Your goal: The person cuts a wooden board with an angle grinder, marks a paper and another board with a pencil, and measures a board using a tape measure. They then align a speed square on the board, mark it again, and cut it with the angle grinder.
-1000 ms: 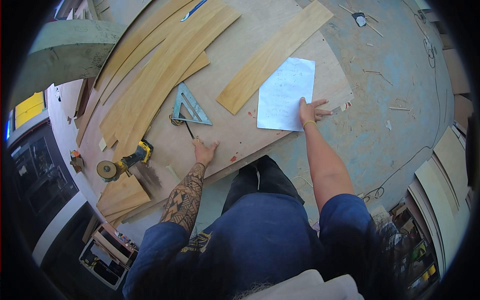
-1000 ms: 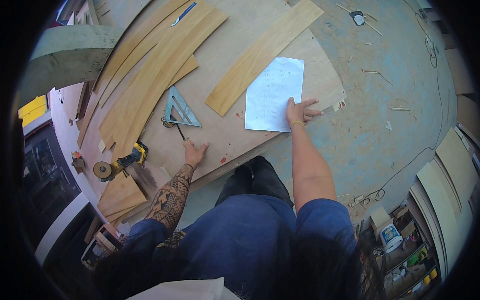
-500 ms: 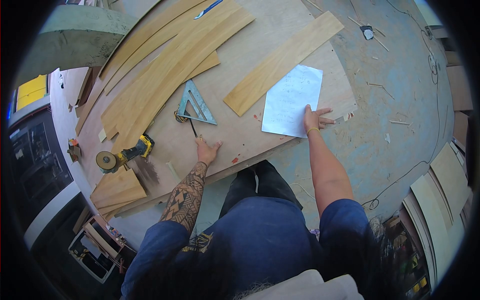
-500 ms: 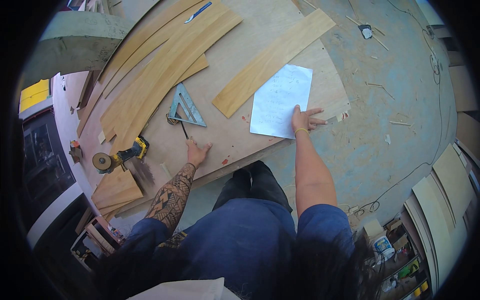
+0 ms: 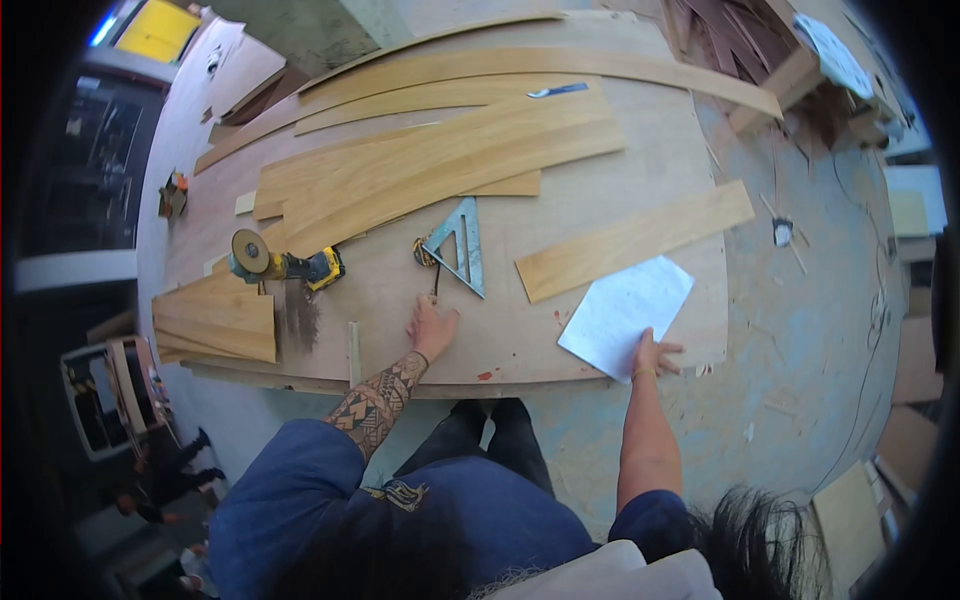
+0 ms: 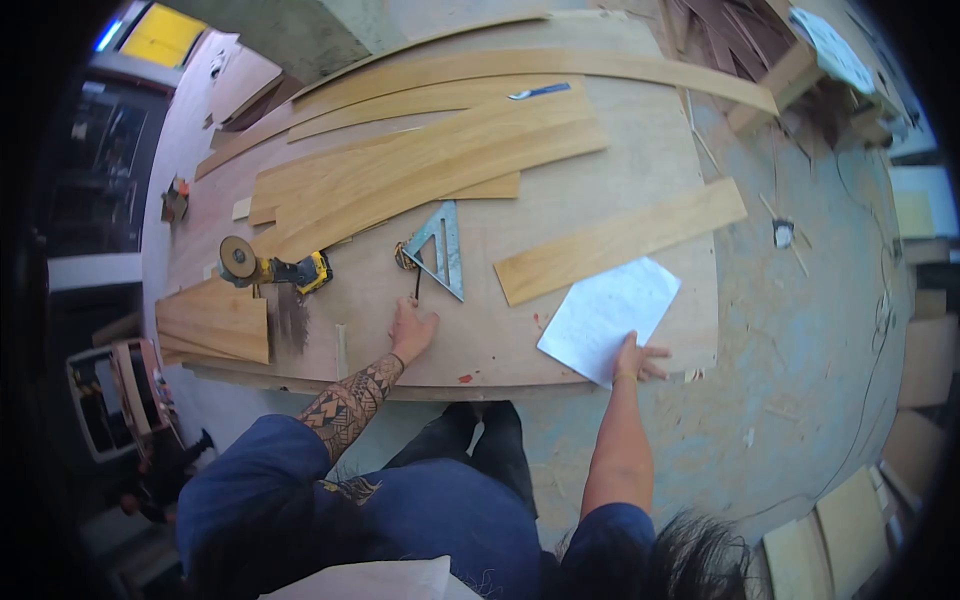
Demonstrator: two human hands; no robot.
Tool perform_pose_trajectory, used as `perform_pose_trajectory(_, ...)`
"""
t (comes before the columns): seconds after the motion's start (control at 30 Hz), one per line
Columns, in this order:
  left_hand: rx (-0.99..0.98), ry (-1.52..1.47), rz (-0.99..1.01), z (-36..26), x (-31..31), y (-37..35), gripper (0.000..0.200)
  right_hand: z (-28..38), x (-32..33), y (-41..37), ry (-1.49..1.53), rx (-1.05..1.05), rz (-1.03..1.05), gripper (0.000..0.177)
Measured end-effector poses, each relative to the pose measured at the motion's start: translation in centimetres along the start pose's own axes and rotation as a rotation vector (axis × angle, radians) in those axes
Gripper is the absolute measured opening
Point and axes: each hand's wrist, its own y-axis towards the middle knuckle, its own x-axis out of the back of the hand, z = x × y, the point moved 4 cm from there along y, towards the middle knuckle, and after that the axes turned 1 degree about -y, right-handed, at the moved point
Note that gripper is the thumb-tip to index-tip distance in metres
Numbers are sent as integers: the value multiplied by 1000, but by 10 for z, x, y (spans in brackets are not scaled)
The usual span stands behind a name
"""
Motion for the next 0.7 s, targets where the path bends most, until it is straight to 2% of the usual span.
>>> perform_pose_trajectory(0.07,-20,-80,-414,8,28,20,65,0,0,4,-11,4,-26,125)
perform_pose_trajectory(0.1,6,-101,-446,15,38,39,65,0,0,3,-18,9,-37,125)
perform_pose_trajectory(0.17,158,-122,-668,32,67,76,52,-1,-1,6,-8,0,-52,124)
perform_pose_trajectory(0.3,215,-50,-688,40,99,120,46,6,8,-4,-9,4,-32,123)
perform_pose_trajectory(0.37,-6,30,-688,25,96,137,44,5,9,-8,-2,-19,-13,123)
perform_pose_trajectory(0.5,42,141,-759,-2,84,135,44,11,14,-17,-2,-10,-30,121)
perform_pose_trajectory(0.6,43,157,-741,6,80,133,44,-2,24,-19,80,-46,-15,121)
perform_pose_trajectory(0.67,75,165,-754,8,80,141,45,0,19,-13,230,27,54,122)
perform_pose_trajectory(0.7,76,179,-757,10,81,144,44,-2,18,-7,246,14,19,122)
